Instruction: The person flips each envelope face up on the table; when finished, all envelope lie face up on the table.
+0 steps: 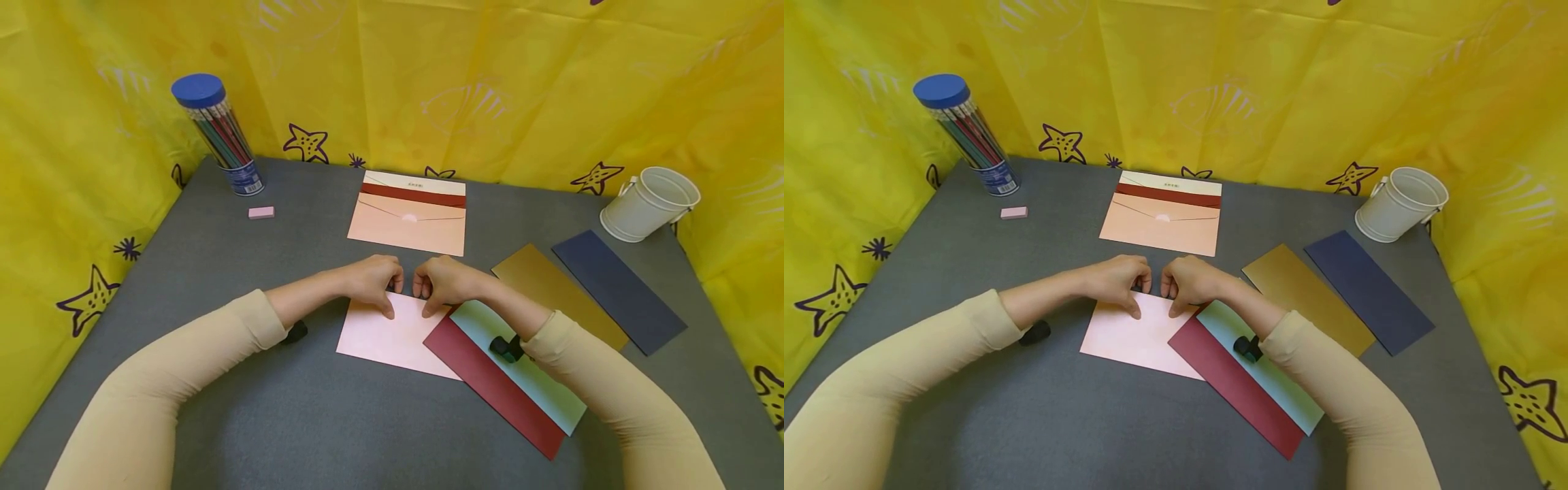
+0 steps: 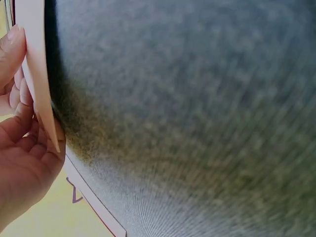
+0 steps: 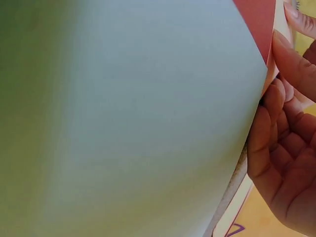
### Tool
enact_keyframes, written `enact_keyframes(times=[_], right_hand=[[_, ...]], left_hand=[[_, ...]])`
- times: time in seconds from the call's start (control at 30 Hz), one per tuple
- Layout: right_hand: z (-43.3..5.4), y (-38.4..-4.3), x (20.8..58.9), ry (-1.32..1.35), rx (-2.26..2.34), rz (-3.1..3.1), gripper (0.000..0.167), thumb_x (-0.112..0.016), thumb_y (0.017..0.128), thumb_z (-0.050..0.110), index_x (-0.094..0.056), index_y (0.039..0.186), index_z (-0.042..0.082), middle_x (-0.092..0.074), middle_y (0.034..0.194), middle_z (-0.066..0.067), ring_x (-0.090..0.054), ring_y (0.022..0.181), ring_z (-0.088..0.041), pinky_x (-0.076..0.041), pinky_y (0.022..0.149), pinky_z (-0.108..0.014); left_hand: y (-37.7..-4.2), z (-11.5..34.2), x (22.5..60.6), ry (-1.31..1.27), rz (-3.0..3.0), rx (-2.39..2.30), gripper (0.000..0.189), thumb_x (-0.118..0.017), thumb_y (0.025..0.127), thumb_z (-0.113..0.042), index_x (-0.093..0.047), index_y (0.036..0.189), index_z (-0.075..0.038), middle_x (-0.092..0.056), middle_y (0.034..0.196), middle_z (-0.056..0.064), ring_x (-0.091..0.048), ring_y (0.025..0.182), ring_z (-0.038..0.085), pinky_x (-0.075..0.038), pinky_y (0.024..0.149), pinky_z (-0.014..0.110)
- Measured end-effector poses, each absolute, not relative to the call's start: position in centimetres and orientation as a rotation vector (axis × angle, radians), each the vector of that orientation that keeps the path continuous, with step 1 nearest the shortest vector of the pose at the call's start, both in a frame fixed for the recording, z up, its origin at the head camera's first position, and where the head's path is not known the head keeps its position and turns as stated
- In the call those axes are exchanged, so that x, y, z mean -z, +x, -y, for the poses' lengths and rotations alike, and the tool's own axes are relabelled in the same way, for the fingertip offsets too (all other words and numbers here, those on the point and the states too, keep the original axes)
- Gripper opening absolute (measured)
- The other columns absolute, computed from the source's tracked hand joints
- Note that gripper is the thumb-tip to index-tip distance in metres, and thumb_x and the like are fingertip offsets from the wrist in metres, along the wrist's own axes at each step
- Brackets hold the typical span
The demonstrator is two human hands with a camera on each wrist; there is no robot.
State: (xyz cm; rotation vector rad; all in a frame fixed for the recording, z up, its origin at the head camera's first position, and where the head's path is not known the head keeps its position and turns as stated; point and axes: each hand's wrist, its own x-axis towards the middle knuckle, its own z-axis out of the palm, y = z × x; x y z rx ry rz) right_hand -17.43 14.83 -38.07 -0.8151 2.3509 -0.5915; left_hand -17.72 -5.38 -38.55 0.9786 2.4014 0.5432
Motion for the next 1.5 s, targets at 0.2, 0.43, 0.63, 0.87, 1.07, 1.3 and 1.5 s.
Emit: enact_keyframes(times=[0.2, 0.43, 0.63, 0.87, 1.07, 1.3, 1.5], right_hand=[[-14.9, -17.5, 37.7, -0.817, 0.668, -2.302, 0.024, -0.084, 0.075, 0.011, -0.068, 0.092, 0.008, -0.07, 0.083, -0.005, -0.062, 0.074, -0.011, -0.052, 0.067, -0.022], [-14.9, -17.7, 37.6, -0.783, 0.68, -2.32, 0.018, -0.079, 0.082, 0.018, -0.067, 0.095, 0.012, -0.067, 0.081, -0.003, -0.059, 0.073, -0.012, -0.047, 0.068, -0.023], [-15.2, -18.1, 37.8, -0.733, 0.699, -2.384, 0.017, -0.077, 0.084, 0.021, -0.068, 0.096, 0.013, -0.065, 0.084, -0.002, -0.057, 0.078, -0.014, -0.045, 0.071, -0.025], [-16.0, -18.8, 37.3, -0.663, 0.792, -2.412, 0.018, -0.076, 0.084, 0.021, -0.067, 0.096, 0.011, -0.063, 0.08, -0.001, -0.055, 0.077, -0.016, -0.044, 0.069, -0.026], [-17.0, -19.8, 37.0, -0.478, 0.979, -2.29, 0.023, -0.074, 0.087, 0.014, -0.064, 0.104, 0.004, -0.061, 0.076, -0.001, -0.062, 0.068, -0.016, -0.054, 0.067, -0.026], [-18.9, -20.9, 35.9, -0.323, 1.251, -2.158, 0.029, -0.068, 0.092, 0.009, -0.057, 0.115, -0.006, -0.061, 0.082, 0.0, -0.064, 0.068, -0.012, -0.059, 0.068, -0.024], [-21.6, -21.7, 34.9, -0.207, 1.346, -2.199, 0.035, -0.066, 0.094, 0.012, -0.052, 0.121, -0.007, -0.061, 0.086, 0.001, -0.064, 0.072, -0.009, -0.06, 0.071, -0.024]], left_hand=[[-18.4, 5.9, 38.1, 0.938, -2.317, -0.594, 0.032, -0.088, 0.07, -0.017, -0.064, 0.088, -0.008, -0.06, 0.08, 0.001, -0.054, 0.073, 0.011, -0.044, 0.066, 0.019], [-19.3, 7.6, 37.7, 0.84, -2.264, -0.698, 0.028, -0.085, 0.073, -0.012, -0.065, 0.091, -0.005, -0.063, 0.079, 0.003, -0.057, 0.073, 0.012, -0.047, 0.069, 0.021], [-20.5, 9.5, 37.2, 0.758, -2.271, -0.74, 0.026, -0.084, 0.075, -0.009, -0.064, 0.092, -0.004, -0.061, 0.079, 0.003, -0.054, 0.076, 0.014, -0.045, 0.071, 0.023], [-22.0, 11.6, 36.9, 0.699, -2.287, -0.781, 0.029, -0.084, 0.076, -0.01, -0.064, 0.094, -0.001, -0.057, 0.079, 0.004, -0.05, 0.076, 0.016, -0.042, 0.071, 0.025], [-22.8, 12.8, 36.4, 0.628, -2.327, -0.822, 0.029, -0.084, 0.076, -0.01, -0.063, 0.095, 0.0, -0.056, 0.078, 0.004, -0.049, 0.077, 0.017, -0.04, 0.072, 0.027], [-23.6, 13.8, 35.6, 0.515, -2.38, -0.934, 0.029, -0.084, 0.078, -0.019, -0.064, 0.094, -0.004, -0.055, 0.077, 0.001, -0.048, 0.079, 0.017, -0.036, 0.07, 0.028], [-24.4, 14.9, 35.6, 0.312, -2.328, -1.158, 0.028, -0.08, 0.082, -0.019, -0.059, 0.094, -0.004, -0.056, 0.072, -0.003, -0.055, 0.073, 0.012, -0.051, 0.071, 0.026]])
